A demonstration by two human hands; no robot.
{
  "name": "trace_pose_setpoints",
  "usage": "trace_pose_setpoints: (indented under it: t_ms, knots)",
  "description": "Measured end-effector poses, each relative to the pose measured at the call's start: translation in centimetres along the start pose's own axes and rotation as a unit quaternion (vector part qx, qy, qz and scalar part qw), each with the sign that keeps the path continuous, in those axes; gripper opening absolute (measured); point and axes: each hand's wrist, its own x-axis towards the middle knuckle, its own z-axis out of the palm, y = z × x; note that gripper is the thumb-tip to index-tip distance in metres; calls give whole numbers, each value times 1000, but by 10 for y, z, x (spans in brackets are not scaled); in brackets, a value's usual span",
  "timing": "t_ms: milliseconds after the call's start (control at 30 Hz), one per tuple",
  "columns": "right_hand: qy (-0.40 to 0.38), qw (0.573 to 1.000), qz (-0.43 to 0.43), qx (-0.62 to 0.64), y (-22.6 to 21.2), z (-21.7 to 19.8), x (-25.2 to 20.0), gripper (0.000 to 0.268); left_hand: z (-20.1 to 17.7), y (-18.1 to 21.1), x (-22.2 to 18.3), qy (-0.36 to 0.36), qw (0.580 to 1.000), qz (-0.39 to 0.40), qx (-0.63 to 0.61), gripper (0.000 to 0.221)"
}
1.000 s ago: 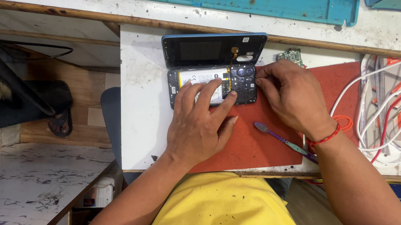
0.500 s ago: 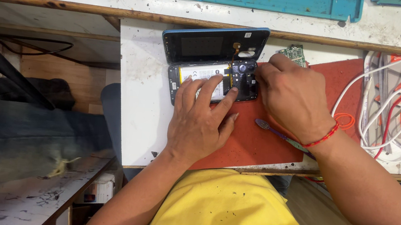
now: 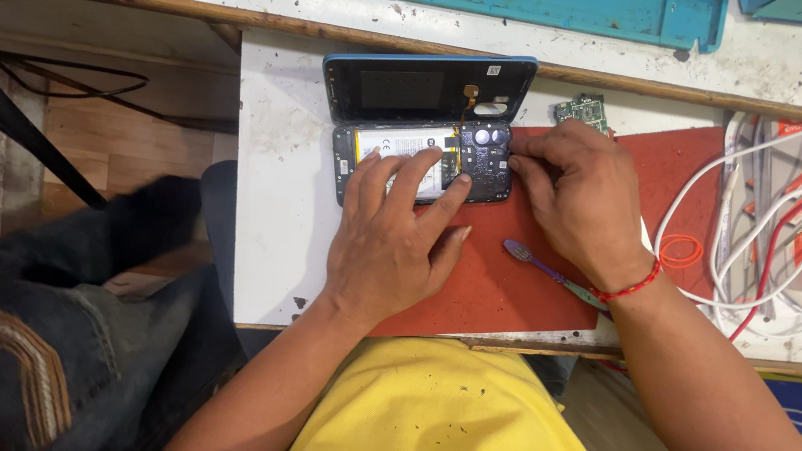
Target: The person uses a screwdriver to tighten screws on the internal components of a disassembled blue smartphone. They repeatedly secure the motherboard and camera assembly while the device remains open on a red work mat. The person then closes the phone's back cover and briefly handles a gold-colored card.
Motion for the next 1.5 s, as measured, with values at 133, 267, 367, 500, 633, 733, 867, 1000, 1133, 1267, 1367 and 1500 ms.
trace_pose_setpoints:
  t_ms: [133, 267, 367, 500, 633, 733, 867, 1000, 1133, 1267, 1367, 1500]
  knots:
    - [-6, 1000, 5, 15, 3, -1, 1, 11, 0, 2, -1, 7, 1000, -2, 0, 45]
    - [8, 1000, -3, 29, 4, 0, -1, 11, -1, 4, 0, 8, 1000, -3, 10, 46]
    - [16, 999, -10, 26, 6, 0, -2, 11, 0, 5, 1, 8, 1000, -2, 16, 46]
    - [19, 999, -19, 32, 7, 1, -3, 10, 0, 7, 1, 14, 1000, 1, 24, 45]
    - [30, 999, -39, 9, 2, -2, -5, 10, 0, 7, 2, 13, 999, 4, 29, 45]
    - [37, 995, -73, -49, -5, -2, -10, 14, 0, 8, 2, 10, 999, 2, 37, 45]
    - [16, 994, -83, -64, -4, -3, -11, 17, 0, 9, 2, 15, 999, 1, 33, 43]
    - [2, 999, -51, 18, 8, 0, -8, 11, 0, 9, 1, 14, 999, -3, 30, 42]
    - [-11, 1000, 12, 26, 15, 3, -3, 7, -1, 10, 3, 24, 999, -4, 34, 42]
    - [-2, 999, -18, 39, 14, -1, -5, 7, -1, 12, 5, 32, 998, -5, 47, 39]
    - [13, 994, 72, 84, 17, -14, -11, 14, 1, 12, 8, 62, 997, 15, 51, 37]
    - [150, 904, 18, 399, 32, -25, -24, 24, 18, 12, 22, 109, 993, 47, 11, 24]
